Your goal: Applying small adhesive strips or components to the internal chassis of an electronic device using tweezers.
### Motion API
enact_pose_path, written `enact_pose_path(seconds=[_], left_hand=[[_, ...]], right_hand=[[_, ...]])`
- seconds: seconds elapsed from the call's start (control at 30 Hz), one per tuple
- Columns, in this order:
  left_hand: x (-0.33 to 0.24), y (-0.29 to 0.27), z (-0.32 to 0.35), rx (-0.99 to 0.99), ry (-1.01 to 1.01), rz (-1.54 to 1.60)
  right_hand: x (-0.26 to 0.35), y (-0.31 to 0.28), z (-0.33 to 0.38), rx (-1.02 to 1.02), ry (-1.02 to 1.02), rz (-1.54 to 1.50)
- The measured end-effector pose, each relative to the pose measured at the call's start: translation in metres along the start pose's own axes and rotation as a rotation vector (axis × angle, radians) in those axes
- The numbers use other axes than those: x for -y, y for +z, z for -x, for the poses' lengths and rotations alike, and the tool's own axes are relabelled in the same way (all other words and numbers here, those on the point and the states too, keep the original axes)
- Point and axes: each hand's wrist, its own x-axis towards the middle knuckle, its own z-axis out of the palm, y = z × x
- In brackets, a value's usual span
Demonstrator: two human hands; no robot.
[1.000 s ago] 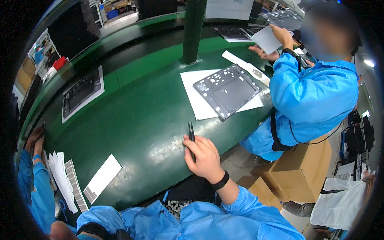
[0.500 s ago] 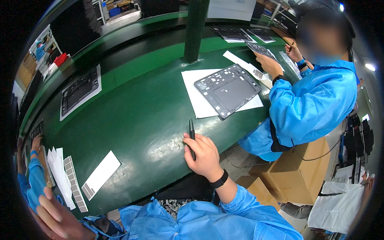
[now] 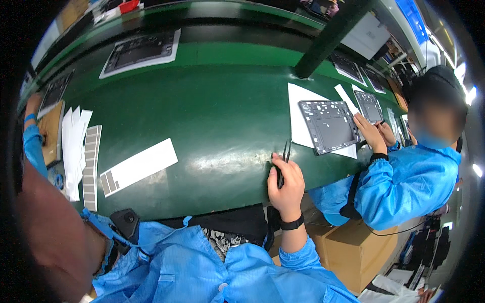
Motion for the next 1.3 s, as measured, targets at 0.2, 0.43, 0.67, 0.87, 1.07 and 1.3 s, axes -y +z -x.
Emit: enact_pose_path(seconds=[0.2, 0.43, 0.67, 0.87, 1.07, 1.3], left_hand=[[0.004, -0.001, 0.024, -0.113, -0.077, 0.075], [-0.027, 0.089, -0.060, -0.198, -0.104, 0.083], [-0.014, 0.075, -0.080, -0.229, -0.168, -0.006], [0.002, 0.090, -0.090, -0.301, -0.188, 0.049], [-0.014, 0.111, -0.096, -0.230, -0.238, 0.218], [0.001, 0.130, -0.117, -0.264, -0.186, 0.353]], right_hand=[[0.002, 0.005, 0.002, 0.014, 0.010, -0.001], [0.003, 0.003, 0.004, 0.029, 0.025, 0.032], [0.012, 0.000, 0.003, 0.043, 0.068, -0.004], [0.003, 0.007, 0.009, 0.038, 0.061, 0.009], [0.012, 0.000, -0.002, 0.020, 0.010, 0.031], [0.001, -0.001, -0.002, 0.013, 0.015, 0.013]])
